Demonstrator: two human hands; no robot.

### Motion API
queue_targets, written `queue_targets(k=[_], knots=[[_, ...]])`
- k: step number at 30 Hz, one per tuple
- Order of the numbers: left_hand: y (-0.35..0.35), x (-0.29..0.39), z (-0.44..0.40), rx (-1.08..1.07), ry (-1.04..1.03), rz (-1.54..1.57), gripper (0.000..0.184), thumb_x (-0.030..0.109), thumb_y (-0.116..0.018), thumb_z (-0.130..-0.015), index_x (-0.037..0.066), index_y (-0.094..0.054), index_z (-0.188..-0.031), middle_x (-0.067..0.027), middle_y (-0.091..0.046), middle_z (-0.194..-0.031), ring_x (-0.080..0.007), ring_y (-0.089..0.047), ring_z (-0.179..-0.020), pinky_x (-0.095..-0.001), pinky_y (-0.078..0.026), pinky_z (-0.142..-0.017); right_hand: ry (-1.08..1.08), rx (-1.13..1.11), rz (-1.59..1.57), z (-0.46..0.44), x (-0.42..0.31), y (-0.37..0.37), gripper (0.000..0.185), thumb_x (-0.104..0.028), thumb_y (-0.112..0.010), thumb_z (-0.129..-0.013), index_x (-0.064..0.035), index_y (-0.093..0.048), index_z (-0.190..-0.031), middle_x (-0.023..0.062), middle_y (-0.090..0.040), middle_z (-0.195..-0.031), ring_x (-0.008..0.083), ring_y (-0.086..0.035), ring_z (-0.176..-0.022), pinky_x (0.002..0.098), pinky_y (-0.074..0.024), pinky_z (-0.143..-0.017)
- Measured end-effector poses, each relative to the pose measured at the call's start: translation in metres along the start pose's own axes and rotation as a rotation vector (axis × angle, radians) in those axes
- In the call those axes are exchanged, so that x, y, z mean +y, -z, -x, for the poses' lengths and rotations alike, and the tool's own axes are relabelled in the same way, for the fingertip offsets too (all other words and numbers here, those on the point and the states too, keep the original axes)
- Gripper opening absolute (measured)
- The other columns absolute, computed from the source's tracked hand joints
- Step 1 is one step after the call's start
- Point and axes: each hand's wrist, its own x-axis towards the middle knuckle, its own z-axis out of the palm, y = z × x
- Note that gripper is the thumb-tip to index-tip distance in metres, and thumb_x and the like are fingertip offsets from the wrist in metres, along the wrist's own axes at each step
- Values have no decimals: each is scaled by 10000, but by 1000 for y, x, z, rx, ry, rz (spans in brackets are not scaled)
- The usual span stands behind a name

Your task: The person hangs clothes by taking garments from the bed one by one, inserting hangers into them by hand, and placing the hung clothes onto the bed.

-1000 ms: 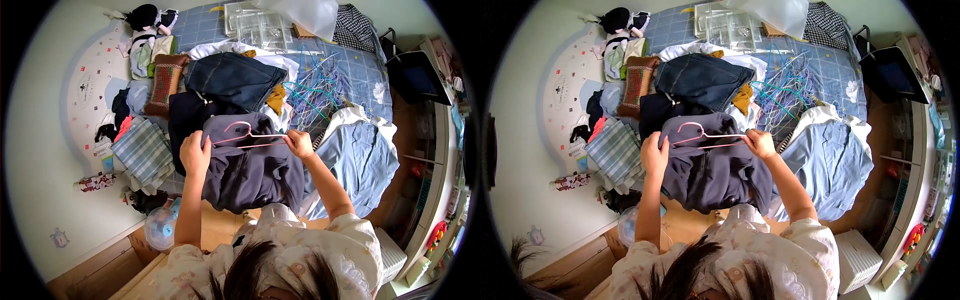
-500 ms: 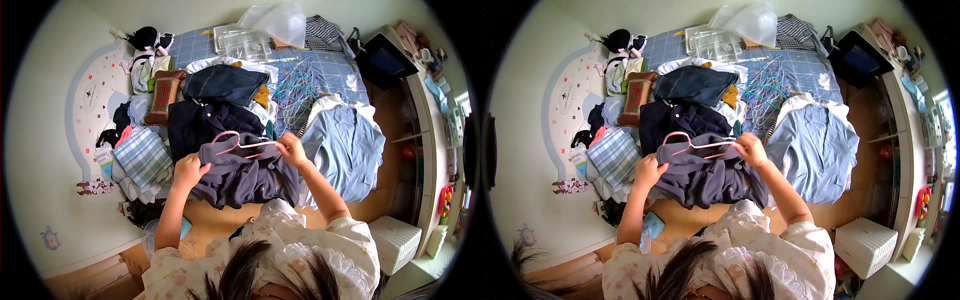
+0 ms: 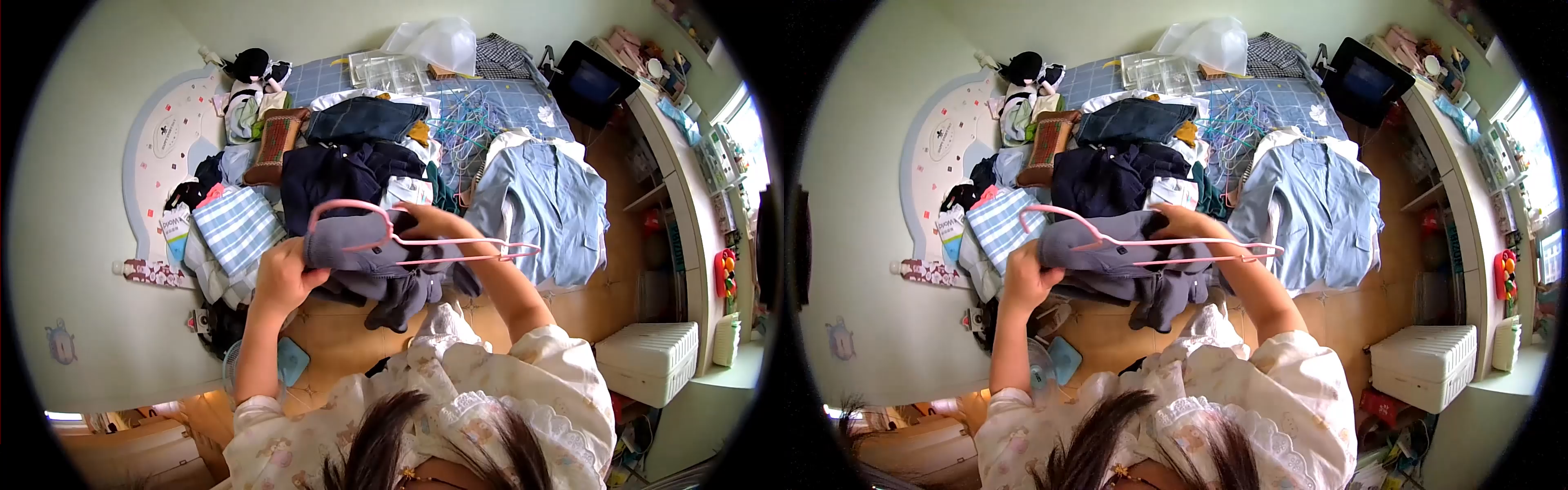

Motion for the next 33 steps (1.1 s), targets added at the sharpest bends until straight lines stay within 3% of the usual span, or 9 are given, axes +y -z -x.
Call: queue_targets(k=[5, 8, 21, 22, 25, 27, 29, 31, 33], knots=[[44, 6, 55, 128, 113, -25, 305, 251, -639, -824, 6, -593, -998, -183, -633, -880, -389, -610, -798, -415, -486, -678, 63, 277, -124, 68, -19, -17, 324, 13, -592, -784, -3, -589, -1107, 117, -644, -955, 181, -587, -883, 315, -478, -796], [60, -3, 79, 114, 225, -67, 299, 221, -617, -835, 10, -590, -1044, -186, -634, -934, -389, -602, -851, -424, -484, -697, 63, 385, -438, 119, -82, 31, 265, 11, -507, -844, 2, -589, -1096, 33, -619, -948, 101, -554, -851, 223, -452, -768], [40, 13, 61, 136, 74, -512, 294, 148, -704, -713, 57, -579, -963, -93, -614, -825, -291, -611, -745, -373, -501, -623, -66, 795, 168, 178, -267, 85, 359, 18, -534, -739, -69, -545, -1087, 88, -582, -733, 137, -524, -676, 288, -425, -617], [35, 22, 53, 161, 121, -477, 276, 137, -694, -731, 63, -579, -971, -93, -617, -826, -294, -614, -741, -378, -502, -618, -90, 775, 118, 178, -286, 86, 351, -64, -532, -737, -63, -543, -1088, 175, -574, -723, 300, -570, -663, 375, -443, -616], [34, 38, 33, 271, 220, -239, 237, 98, -637, -801, 43, -592, -1027, -134, -643, -839, -332, -625, -731, -371, -495, -613, -15, 685, 292, 185, -336, 61, 350, -21, -556, -785, -77, -531, -1129, 94, -613, -776, 219, -604, -714, 302, -463, -614], [39, 39, 24, 334, 279, 22, 237, 76, -609, -821, 22, -594, -1051, -159, -649, -844, -348, -628, -733, -354, -488, -617, 462, 386, 329, 193, -354, 42, 356, -76, -610, -815, -77, -538, -1163, 86, -632, -835, 250, -635, -767, 299, -494, -632], [46, 36, 21, 413, 183, 123, 231, 68, -566, -850, 14, -593, -1074, -190, -638, -813, -343, -633, -707, -329, -476, -624, 387, 118, 341, 216, -362, 69, 435, -97, -662, -798, -73, -546, -1216, 103, -616, -1006, 224, -635, -853, 287, -507, -656], [55, 37, 17, 446, 218, 149, 237, 68, -563, -850, 16, -590, -1080, -181, -642, -819, -302, -642, -710, -318, -475, -640, 388, 733, 691, 227, -367, 96, 491, -97, -692, -757, -65, -542, -1223, 127, -598, -1064, 251, -614, -922, 311, -504, -737], [66, 37, 10, 405, 204, 172, 251, 61, -557, -847, 17, -584, -1093, -166, -640, -810, -269, -642, -721, -298, -472, -667, 475, 846, 971, 220, -370, 110, 528, -103, -705, -728, -56, -536, -1226, 143, -587, -1096, 296, -586, -969, 351, -482, -812]])
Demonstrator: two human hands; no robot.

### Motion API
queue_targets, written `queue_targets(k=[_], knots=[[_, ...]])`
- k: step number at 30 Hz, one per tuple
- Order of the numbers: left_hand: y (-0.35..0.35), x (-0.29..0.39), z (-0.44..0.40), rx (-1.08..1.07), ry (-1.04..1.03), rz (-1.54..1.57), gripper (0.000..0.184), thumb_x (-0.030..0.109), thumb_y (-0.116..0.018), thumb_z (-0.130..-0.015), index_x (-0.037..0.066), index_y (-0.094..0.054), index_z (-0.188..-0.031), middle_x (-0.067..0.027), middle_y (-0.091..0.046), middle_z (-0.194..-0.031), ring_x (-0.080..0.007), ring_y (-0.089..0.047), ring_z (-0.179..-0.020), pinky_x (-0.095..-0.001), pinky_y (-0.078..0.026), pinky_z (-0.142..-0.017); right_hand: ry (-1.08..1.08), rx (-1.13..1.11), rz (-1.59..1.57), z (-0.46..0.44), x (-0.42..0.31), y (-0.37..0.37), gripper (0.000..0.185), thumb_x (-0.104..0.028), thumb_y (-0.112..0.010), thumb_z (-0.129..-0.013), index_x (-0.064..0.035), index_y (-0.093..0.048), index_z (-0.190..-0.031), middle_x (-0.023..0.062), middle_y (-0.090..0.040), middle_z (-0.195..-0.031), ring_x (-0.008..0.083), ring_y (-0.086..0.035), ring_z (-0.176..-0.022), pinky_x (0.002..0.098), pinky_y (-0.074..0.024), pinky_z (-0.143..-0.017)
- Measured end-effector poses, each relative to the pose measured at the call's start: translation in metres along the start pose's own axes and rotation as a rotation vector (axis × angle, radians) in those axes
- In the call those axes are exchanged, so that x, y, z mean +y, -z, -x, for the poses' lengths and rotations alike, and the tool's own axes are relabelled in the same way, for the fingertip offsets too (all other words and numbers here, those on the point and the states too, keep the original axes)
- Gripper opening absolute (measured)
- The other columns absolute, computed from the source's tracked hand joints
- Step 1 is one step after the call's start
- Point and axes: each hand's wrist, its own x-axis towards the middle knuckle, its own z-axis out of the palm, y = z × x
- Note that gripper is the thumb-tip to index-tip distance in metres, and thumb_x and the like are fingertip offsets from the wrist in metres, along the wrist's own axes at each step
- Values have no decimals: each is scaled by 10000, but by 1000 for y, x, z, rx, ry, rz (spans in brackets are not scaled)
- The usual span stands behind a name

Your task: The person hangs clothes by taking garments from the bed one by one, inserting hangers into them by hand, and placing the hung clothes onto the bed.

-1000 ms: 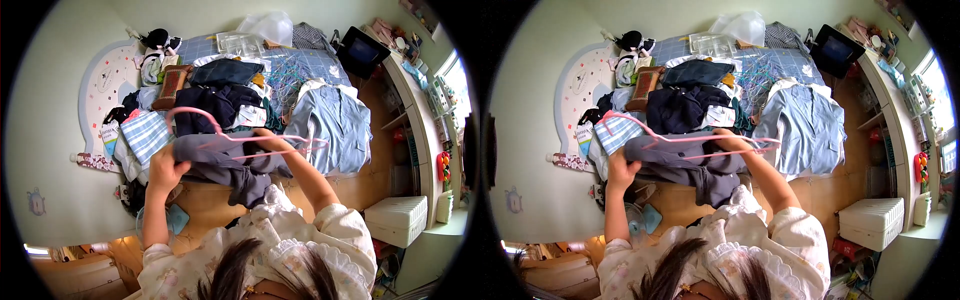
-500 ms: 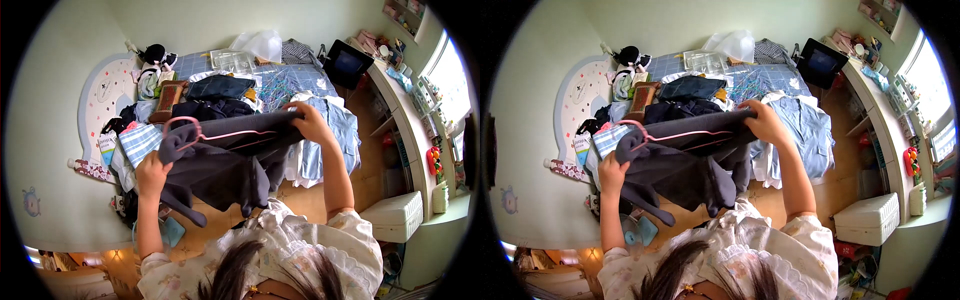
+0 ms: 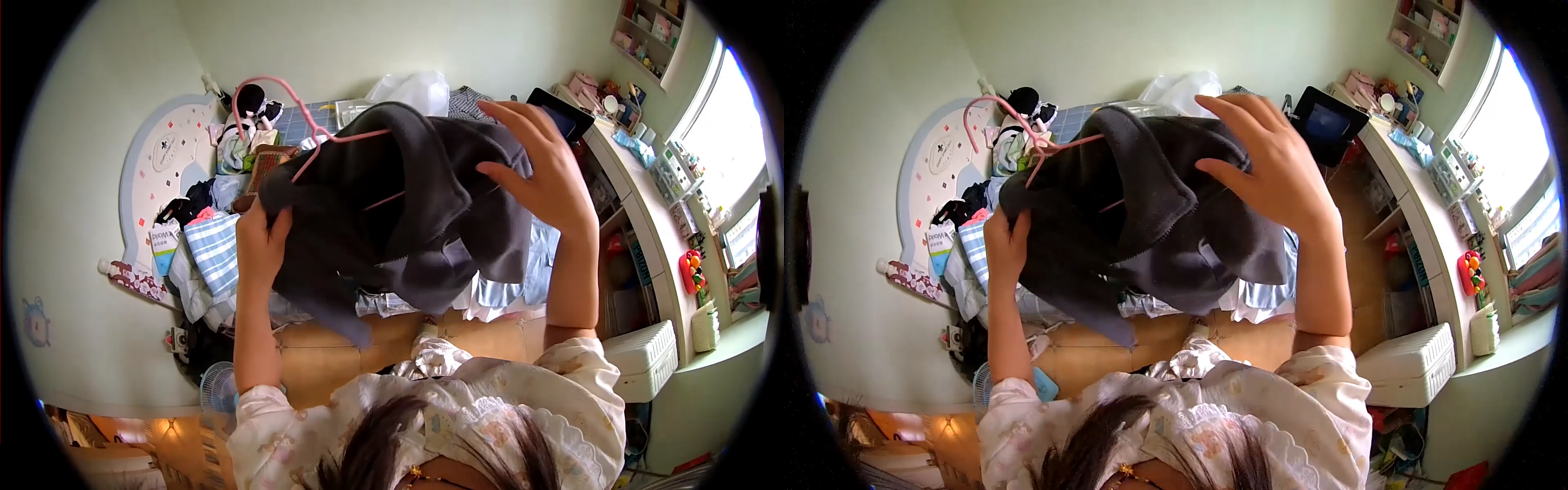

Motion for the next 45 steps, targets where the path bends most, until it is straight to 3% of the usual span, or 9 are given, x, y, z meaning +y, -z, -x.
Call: queue_targets(k=[2, 7, 10, 14, 20, 26, 36, 41, 45], knots=[[2, 6, -12, -37, -79, 48, 255, 55, -550, -849, 18, -582, -1099, -160, -638, -807, -275, -640, -735, -295, -469, -692, -13, -131, -64, -1, -1, -12, 449, -85, -647, -766, -47, -540, -1200, 165, -582, -1093, 357, -566, -963, 384, -472, -829], [4, -1, -36, -88, -381, -69, 315, 76, -567, -808, -35, -546, -1102, -202, -555, -1129, -392, -512, -1046, -393, -411, -906, -59, -109, -122, 24, 21, -44, 361, 23, -547, -768, -31, -547, -1125, 174, -609, -971, 374, -591, -874, 390, -496, -750], [11, 1, -54, 94, -464, -119, 291, 108, -567, -819, -44, -547, -1067, -196, -576, -1052, -381, -531, -989, -407, -424, -871, -150, -161, -68, 44, 32, -56, 378, 45, -525, -757, -40, -545, -1125, 184, -602, -977, 376, -587, -866, 398, -494, -737], [20, 35, -52, -121, -528, -102, 302, 167, -546, -850, -24, -562, -1083, -180, -587, -1063, -365, -545, -976, -398, -415, -884, -251, 30, -169, 62, 36, -67, 352, 42, -496, -775, -46, -555, -1111, 192, -607, -949, 389, -591, -831, 382, -487, -721], [22, 29, -42, -213, -328, -156, 287, 201, -539, -877, 10, -560, -1090, -165, -609, -1040, -333, -569, -1004, -374, -440, -866, -324, 227, -200, 74, 28, -59, 311, 46, -477, -796, -35, -583, -1077, 210, -618, -936, 379, -611, -866, 354, -486, -744], [8, 2, -24, -133, -352, -341, 195, 91, -553, -867, 23, -538, -1049, -179, -614, -952, -383, -579, -893, -418, -469, -747, -320, 110, -339, 81, 38, -46, 300, 32, -496, -790, -29, -581, -1072, 199, -624, -918, 365, -615, -869, 353, -484, -755], [-15, 24, -11, 22, -310, -118, 152, 135, -496, -912, 6, -576, -924, -214, -602, -834, -407, -566, -795, -412, -445, -656, -174, -52, -161, 103, 35, -33, 311, 15, -522, -763, -40, -562, -1067, 198, -614, -931, 397, -590, -852, 404, -485, -723], [-28, 5, -11, -189, -241, 77, 154, 149, -549, -890, 24, -570, -976, -197, -607, -853, -385, -591, -824, -378, -460, -691, -299, 189, -195, 121, 46, -35, 276, 8, -509, -798, -47, -581, -1058, 206, -617, -920, 391, -596, -861, 377, -485, -724], [-33, 2, -2, -259, -234, -68, 179, 162, -587, -865, 37, -566, -992, -175, -605, -846, -358, -598, -826, -392, -465, -710, -386, 158, -202, 130, 47, -23, 269, 15, -503, -809, -52, -582, -1057, 199, -611, -890, 377, -604, -847, 357, -480, -736]])
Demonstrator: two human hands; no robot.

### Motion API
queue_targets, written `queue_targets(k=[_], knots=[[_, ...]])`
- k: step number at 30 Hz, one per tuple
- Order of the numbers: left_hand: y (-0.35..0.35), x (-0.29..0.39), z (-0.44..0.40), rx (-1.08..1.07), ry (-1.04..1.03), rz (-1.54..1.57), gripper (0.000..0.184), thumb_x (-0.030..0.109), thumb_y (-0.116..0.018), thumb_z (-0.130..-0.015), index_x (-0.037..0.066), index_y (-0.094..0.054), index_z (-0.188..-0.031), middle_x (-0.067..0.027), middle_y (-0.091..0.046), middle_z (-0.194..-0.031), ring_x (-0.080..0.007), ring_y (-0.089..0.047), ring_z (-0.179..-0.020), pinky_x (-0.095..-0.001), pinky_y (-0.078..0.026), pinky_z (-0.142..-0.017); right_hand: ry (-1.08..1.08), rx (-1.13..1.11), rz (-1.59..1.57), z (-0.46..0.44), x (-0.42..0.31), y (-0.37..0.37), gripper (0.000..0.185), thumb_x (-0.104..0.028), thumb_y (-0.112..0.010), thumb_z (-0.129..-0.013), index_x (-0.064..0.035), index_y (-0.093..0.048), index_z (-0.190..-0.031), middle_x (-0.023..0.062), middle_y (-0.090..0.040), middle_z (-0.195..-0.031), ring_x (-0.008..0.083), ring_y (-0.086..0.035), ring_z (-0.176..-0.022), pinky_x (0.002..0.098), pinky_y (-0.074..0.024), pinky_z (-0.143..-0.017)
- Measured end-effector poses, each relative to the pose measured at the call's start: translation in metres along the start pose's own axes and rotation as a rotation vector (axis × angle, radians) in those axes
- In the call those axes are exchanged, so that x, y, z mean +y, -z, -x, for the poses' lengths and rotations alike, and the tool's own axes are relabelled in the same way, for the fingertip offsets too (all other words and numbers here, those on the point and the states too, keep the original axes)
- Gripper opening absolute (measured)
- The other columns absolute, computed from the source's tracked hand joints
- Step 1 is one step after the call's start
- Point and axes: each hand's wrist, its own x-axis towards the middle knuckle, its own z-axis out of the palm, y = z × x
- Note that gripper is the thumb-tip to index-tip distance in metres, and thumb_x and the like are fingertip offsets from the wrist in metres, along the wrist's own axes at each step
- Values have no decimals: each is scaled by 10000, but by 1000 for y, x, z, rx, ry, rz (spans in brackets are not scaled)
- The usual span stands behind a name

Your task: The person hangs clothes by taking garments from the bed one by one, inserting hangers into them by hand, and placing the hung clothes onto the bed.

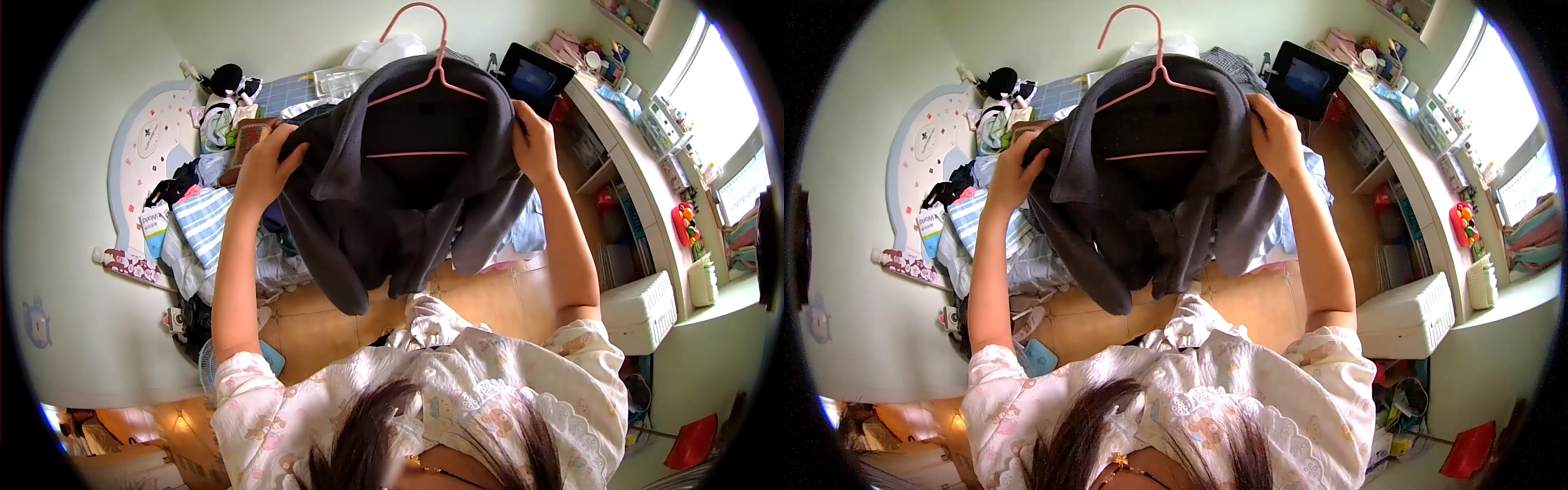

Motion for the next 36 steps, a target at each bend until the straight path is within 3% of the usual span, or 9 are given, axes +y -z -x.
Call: queue_targets(k=[4, 13, 15, 18, 21, 23, 28, 34, 36], knots=[[-18, 7, -8, 40, -236, -318, 191, 185, -609, -849, 56, -554, -980, -143, -612, -813, -326, -605, -804, -411, -473, -713, 12, -29, -25, 9, -8, 8, 245, 13, -508, -817, -40, -582, -1045, 196, -609, -883, 381, -599, -832, 347, -480, -735], [-16, 30, -56, -31, -290, 25, 153, 160, -546, -893, 16, -565, -942, -175, -597, -788, -367, -581, -739, -363, -459, -637, 171, -233, 188, 31, 21, 49, 351, 10, -544, -765, -54, -551, -1110, 170, -605, -878, 367, -598, -812, 402, -482, -704], [-7, 42, -78, -92, -185, 131, 193, 191, -525, -906, 8, -575, -940, -169, -579, -763, -295, -532, -667, -314, -440, -651, 237, -386, 271, 33, 21, 53, 358, 12, -552, -759, -59, -556, -1110, 161, -607, -874, 359, -600, -803, 401, -482, -699], [-23, 41, -111, -335, -207, 171, 217, 214, -569, -876, 10, -593, -946, -137, -600, -802, -219, -564, -748, -297, -445, -718, 201, -143, 71, 37, 20, 45, 332, 35, -546, -758, -43, -580, -1079, 175, -607, -833, 358, -599, -746, 366, -490, -683], [-30, 31, -120, -359, -106, 303, 217, 213, -607, -858, 56, -638, -1004, -46, -649, -884, -140, -593, -835, -266, -460, -768, -45, 51, -5, 39, 25, 48, 282, 57, -482, -809, -5, -585, -1064, 202, -601, -811, 297, -632, -733, 297, -477, -674], [-12, 35, -111, -339, -43, 257, 255, 202, -629, -849, 50, -625, -1053, -49, -649, -947, -99, -585, -860, -253, -460, -772, 4, 149, 0, 38, 28, 49, 290, 61, -470, -816, 0, -582, -1076, 197, -614, -823, 258, -631, -730, 265, -469, -685], [-18, 56, -76, -94, -479, -180, 333, 100, -610, -789, 48, -542, -1111, -164, -616, -1024, -386, -563, -955, -401, -476, -746, -104, 123, -62, 34, 27, 51, 263, 59, -478, -822, 12, -589, -1055, 181, -627, -824, 192, -617, -735, 244, -462, -707], [-27, 37, -63, -69, -505, -59, 277, 61, -564, -717, 24, -563, -992, -193, -610, -887, -403, -572, -845, -432, -468, -688, -67, -87, -291, 17, 16, 77, 173, 71, -466, -839, 17, -605, -927, 62, -572, -695, 122, -560, -660, 234, -455, -604], [-34, 29, -55, -26, -519, -16, 243, 78, -571, -721, 22, -576, -958, -195, -611, -860, -407, -577, -818, -429, -471, -677, -254, -23, -302, 7, 13, 108, 195, 70, -429, -840, 1, -607, -876, 28, -560, -684, 88, -532, -636, 224, -441, -572]])
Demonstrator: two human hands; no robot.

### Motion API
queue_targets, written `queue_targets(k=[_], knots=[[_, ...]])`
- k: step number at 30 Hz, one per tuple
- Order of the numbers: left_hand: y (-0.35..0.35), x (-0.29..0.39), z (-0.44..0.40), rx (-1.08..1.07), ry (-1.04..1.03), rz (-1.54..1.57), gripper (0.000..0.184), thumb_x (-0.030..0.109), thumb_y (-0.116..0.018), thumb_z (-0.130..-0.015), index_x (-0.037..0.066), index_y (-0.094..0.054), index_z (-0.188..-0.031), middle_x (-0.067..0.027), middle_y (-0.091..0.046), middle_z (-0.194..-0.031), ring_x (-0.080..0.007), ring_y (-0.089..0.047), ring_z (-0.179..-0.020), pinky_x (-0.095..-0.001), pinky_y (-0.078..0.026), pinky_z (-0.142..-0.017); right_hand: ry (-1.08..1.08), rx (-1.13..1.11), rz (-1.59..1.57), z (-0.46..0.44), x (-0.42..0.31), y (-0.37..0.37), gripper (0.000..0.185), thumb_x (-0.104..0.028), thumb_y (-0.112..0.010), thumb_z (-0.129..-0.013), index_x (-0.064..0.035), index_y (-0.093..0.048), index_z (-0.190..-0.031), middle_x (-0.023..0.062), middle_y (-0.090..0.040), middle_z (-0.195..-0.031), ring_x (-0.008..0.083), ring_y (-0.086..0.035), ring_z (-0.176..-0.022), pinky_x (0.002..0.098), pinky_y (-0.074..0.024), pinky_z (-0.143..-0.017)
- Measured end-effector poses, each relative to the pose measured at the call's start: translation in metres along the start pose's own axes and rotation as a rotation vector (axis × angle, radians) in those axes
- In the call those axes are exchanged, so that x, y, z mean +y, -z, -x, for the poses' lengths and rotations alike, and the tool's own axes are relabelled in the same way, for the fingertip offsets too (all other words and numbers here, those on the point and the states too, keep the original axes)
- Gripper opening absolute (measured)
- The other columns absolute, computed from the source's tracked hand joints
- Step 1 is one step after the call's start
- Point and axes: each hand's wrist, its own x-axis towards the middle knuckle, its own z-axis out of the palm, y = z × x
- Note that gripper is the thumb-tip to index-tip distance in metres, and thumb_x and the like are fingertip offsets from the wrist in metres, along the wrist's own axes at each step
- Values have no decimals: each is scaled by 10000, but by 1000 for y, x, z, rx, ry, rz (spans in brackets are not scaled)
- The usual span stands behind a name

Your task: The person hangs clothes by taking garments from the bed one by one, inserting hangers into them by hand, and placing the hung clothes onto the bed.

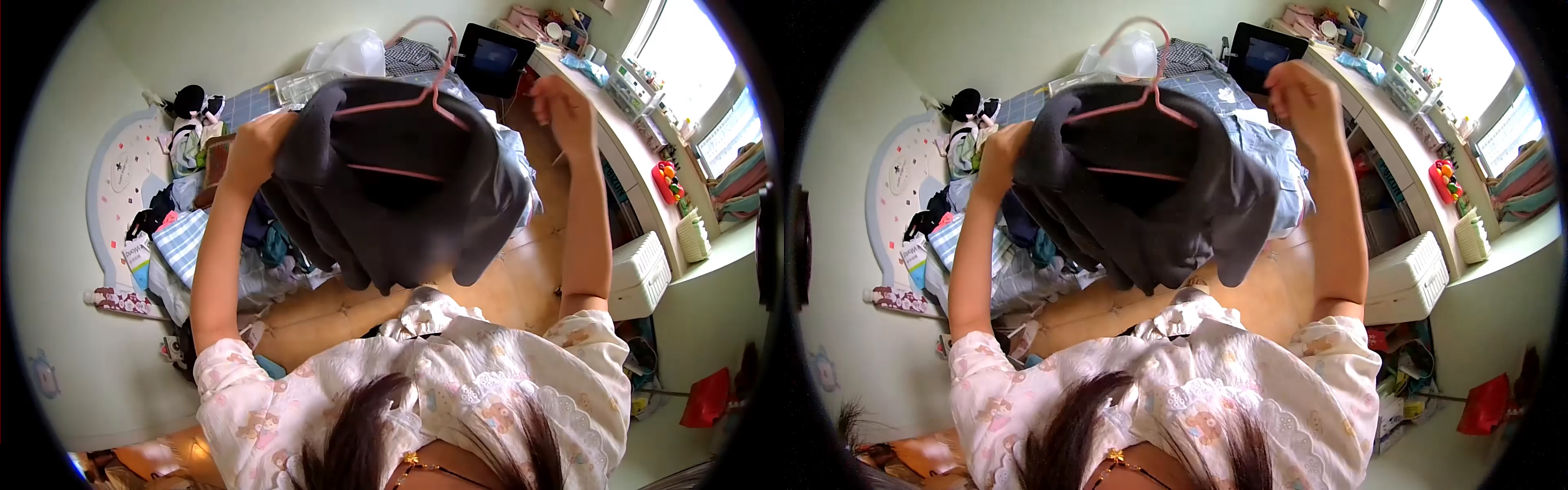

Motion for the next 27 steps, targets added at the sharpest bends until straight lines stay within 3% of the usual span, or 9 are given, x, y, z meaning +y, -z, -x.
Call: queue_targets(k=[4, 5, 7, 10, 13, 17, 22, 25, 27], knots=[[-9, 0, 14, 52, 89, -2, 239, 88, -573, -734, 21, -603, -962, -203, -622, -864, -406, -592, -823, -411, -483, -689, 121, 4, 79, -5, 6, 11, 189, 25, -439, -865, 4, -622, -907, 50, -605, -720, 100, -561, -650, 227, -457, -617], [-9, -1, 16, 60, 128, -4, 252, 89, -572, -739, 21, -610, -979, -207, -626, -874, -403, -598, -835, -405, -486, -698, 159, -105, 151, -3, 16, 2, 176, -9, -484, -888, 0, -627, -990, 98, -644, -832, 137, -600, -728, 248, -478, -694], [-6, -3, 19, 108, 246, 20, 261, 92, -570, -749, 16, -616, -994, -214, -628, -883, -403, -598, -855, -391, -489, -711, 76, -322, 101, 14, 28, -34, 229, -24, -529, -874, -7, -597, -1093, 147, -641, -946, 200, -614, -833, 294, -479, -773], [-2, -18, 21, 174, 297, 9, 290, 115, -571, -759, 5, -612, -1025, -226, -627, -901, -407, -597, -874, -384, -486, -713, 16, -284, 169, 37, 38, -76, 282, -74, -567, -866, -5, -555, -1139, 179, -621, -977, 269, -598, -893, 340, -453, -817], [8, -20, 12, 139, 241, -84, 260, 124, -567, -770, 14, -607, -1002, -208, -628, -902, -400, -593, -873, -414, -473, -705, 121, -71, 271, 33, 40, -95, 212, -96, -528, -893, -16, -566, -1085, 203, -616, -856, 349, -604, -800, 342, -469, -722], [20, -6, -2, 125, 38, -193, 222, 129, -553, -787, 16, -590, -975, -189, -616, -926, -394, -571, -889, -446, -455, -710, 275, -36, 403, 15, 35, -100, 167, -114, -535, -889, -29, -580, -1026, 200, -618, -837, 372, -606, -780, 374, -475, -665], [1, 6, 5, 8, 298, -28, 202, 166, -534, -824, 88, -590, -1002, -168, -625, -942, -373, -577, -903, -450, -459, -706, 238, 35, 308, 10, 24, -96, 115, -91, -579, -854, -22, -595, -945, 200, -586, -773, 359, -599, -698, 353, -474, -620], [10, 4, 7, -157, 447, -172, 195, 184, -541, -821, 82, -588, -980, -182, -625, -884, -380, -583, -861, -456, -461, -688, 285, 22, 324, 10, 22, -76, 117, -74, -567, -856, -8, -587, -949, 195, -582, -771, 352, -595, -697, 346, -472, -630], [-1, -3, 12, -64, 392, -145, 181, 194, -545, -810, 85, -589, -947, -179, -623, -837, -400, -577, -827, -461, -457, -668, 358, -3, 438, 7, 27, -65, 121, -80, -559, -862, -11, -576, -960, 198, -582, -782, 366, -595, -726, 361, -475, -644]])
